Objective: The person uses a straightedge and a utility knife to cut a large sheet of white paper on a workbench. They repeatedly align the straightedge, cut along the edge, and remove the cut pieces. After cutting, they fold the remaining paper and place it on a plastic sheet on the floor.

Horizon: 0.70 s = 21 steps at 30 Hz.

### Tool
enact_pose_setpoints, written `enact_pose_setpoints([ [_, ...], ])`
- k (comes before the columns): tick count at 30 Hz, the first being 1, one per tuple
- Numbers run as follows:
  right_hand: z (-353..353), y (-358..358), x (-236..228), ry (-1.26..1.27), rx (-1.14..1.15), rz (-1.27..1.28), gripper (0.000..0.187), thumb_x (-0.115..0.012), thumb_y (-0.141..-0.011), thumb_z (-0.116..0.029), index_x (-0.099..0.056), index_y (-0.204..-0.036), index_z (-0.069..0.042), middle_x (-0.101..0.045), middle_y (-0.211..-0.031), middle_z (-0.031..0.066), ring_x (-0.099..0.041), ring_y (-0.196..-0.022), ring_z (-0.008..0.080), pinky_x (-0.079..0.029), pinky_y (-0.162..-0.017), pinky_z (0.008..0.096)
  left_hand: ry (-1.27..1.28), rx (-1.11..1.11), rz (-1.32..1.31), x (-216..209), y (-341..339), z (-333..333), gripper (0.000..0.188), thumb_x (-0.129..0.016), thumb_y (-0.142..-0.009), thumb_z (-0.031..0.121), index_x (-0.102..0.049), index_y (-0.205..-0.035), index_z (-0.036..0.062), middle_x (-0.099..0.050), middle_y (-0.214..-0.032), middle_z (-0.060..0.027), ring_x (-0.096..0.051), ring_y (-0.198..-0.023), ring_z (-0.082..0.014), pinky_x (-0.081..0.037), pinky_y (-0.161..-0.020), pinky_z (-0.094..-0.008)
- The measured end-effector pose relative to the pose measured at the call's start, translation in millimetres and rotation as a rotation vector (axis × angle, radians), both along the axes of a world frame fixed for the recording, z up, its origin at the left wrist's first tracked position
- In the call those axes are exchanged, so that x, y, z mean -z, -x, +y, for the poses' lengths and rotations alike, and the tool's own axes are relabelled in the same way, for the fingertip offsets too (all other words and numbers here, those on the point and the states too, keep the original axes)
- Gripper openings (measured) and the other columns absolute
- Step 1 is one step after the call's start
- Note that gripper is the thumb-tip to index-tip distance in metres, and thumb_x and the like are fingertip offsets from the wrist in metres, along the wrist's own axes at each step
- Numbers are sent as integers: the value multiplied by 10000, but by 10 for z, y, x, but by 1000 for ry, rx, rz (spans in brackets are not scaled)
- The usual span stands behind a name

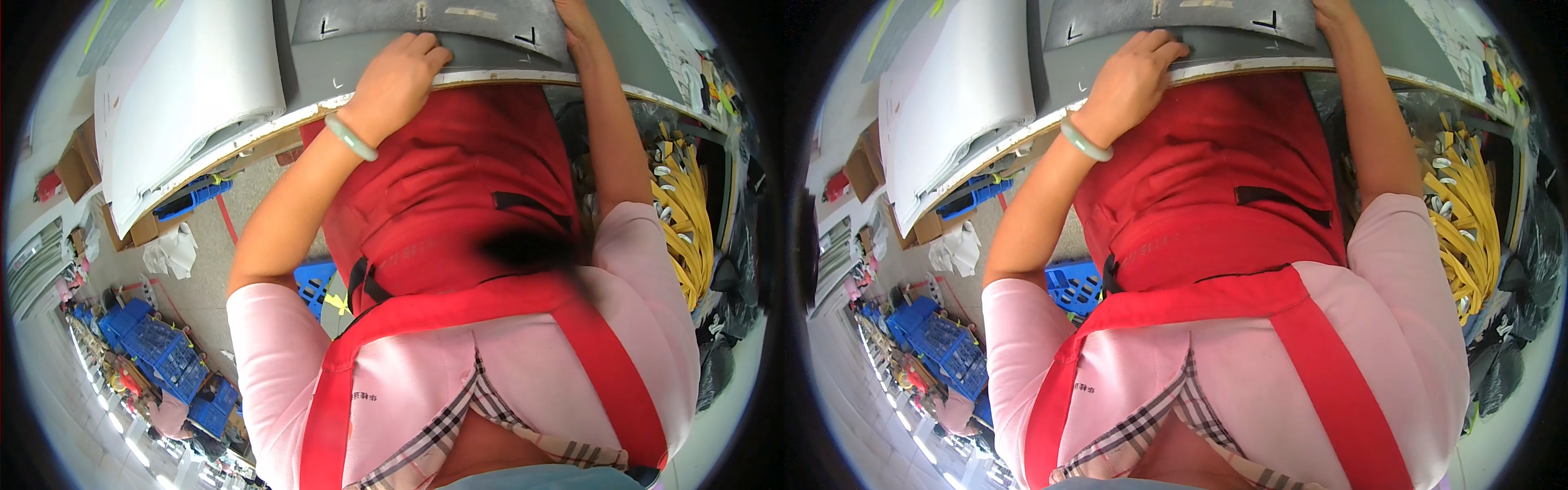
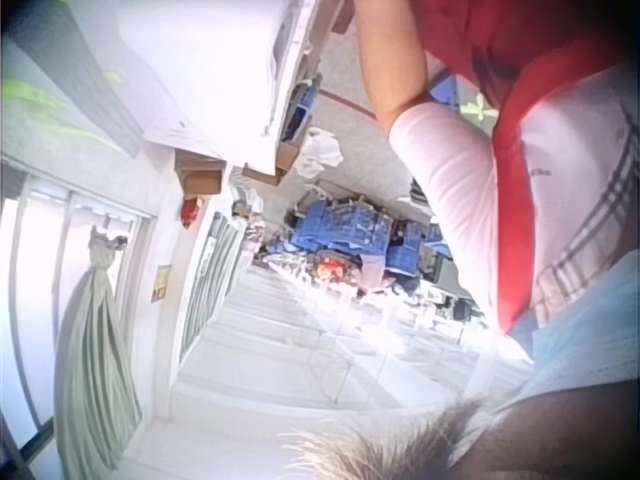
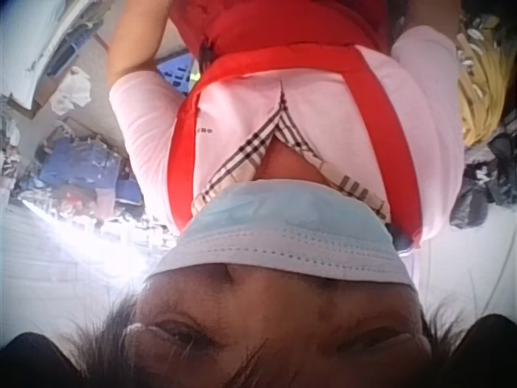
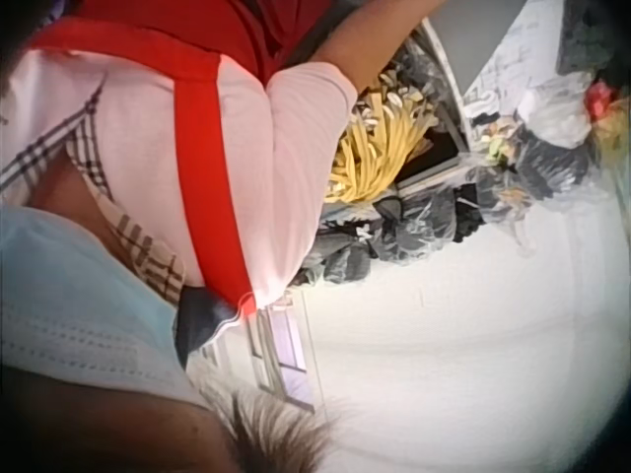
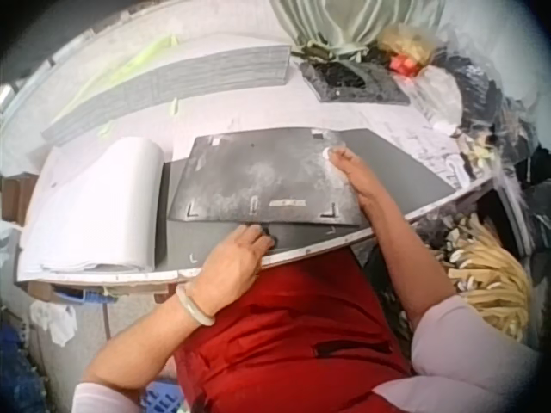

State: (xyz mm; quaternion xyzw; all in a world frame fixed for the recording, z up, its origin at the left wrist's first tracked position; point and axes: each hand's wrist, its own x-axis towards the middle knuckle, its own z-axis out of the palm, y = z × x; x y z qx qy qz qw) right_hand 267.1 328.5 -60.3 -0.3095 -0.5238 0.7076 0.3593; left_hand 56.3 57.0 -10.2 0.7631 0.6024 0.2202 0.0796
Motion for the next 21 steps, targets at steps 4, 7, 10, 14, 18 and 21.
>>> enact_pose_setpoints([
  [4,-17,-1,-16,37,20,14,140,-628,-984,-181,-630,-1081,-80,-656,-940,16,-628,-837,116,-535,-761,257,20,-46,5,-32,220,-193,379,-606,-777,-22,-641,-1150,37,-600,-1138,-126,-574,-1067,-349,-487,-922,-419],
  [7,75,-25,64,51,-20,109,193,-592,-1005,-203,-614,-1143,-70,-658,-1008,31,-635,-894,133,-538,-801,274,-20,-8,31,-31,141,-112,392,-605,-763,-34,-643,-1146,39,-600,-1133,-131,-574,-1061,-350,-487,-925,-416],
  [10,166,-98,70,68,23,172,303,-566,-1018,-234,-564,-1265,-58,-648,-1120,63,-637,-979,163,-535,-862,301,-83,113,-13,35,-298,281,379,-611,-771,-14,-645,-1144,43,-609,-1136,-135,-576,-1078,-345,-489,-929,-414],
  [14,185,-419,-194,60,51,279,443,-548,-1026,-262,-457,-1405,-52,-608,-1255,94,-622,-1092,195,-517,-946,334,-60,177,44,88,-1029,930,375,-593,-840,98,-638,-1211,72,-600,-1258,-147,-558,-1172,-349,-464,-1003,-421],
  [18,-244,-424,-742,45,227,316,376,-616,-981,-262,-579,-1281,-39,-660,-1116,82,-634,-973,181,-527,-848,328,-321,94,-97,434,-1441,1468,342,-520,-943,193,-632,-1247,84,-611,-1264,-160,-567,-1188,-350,-460,-1017,-442],
  [21,-226,-699,-516,13,159,268,377,-573,-1013,-322,-542,-1318,-103,-614,-1256,38,-614,-1113,161,-525,-942,330,-300,-8,-137,651,-1484,1665,348,-510,-963,226,-620,-1248,59,-615,-1246,-184,-569,-1181,-362,-454,-1017,-457],
])
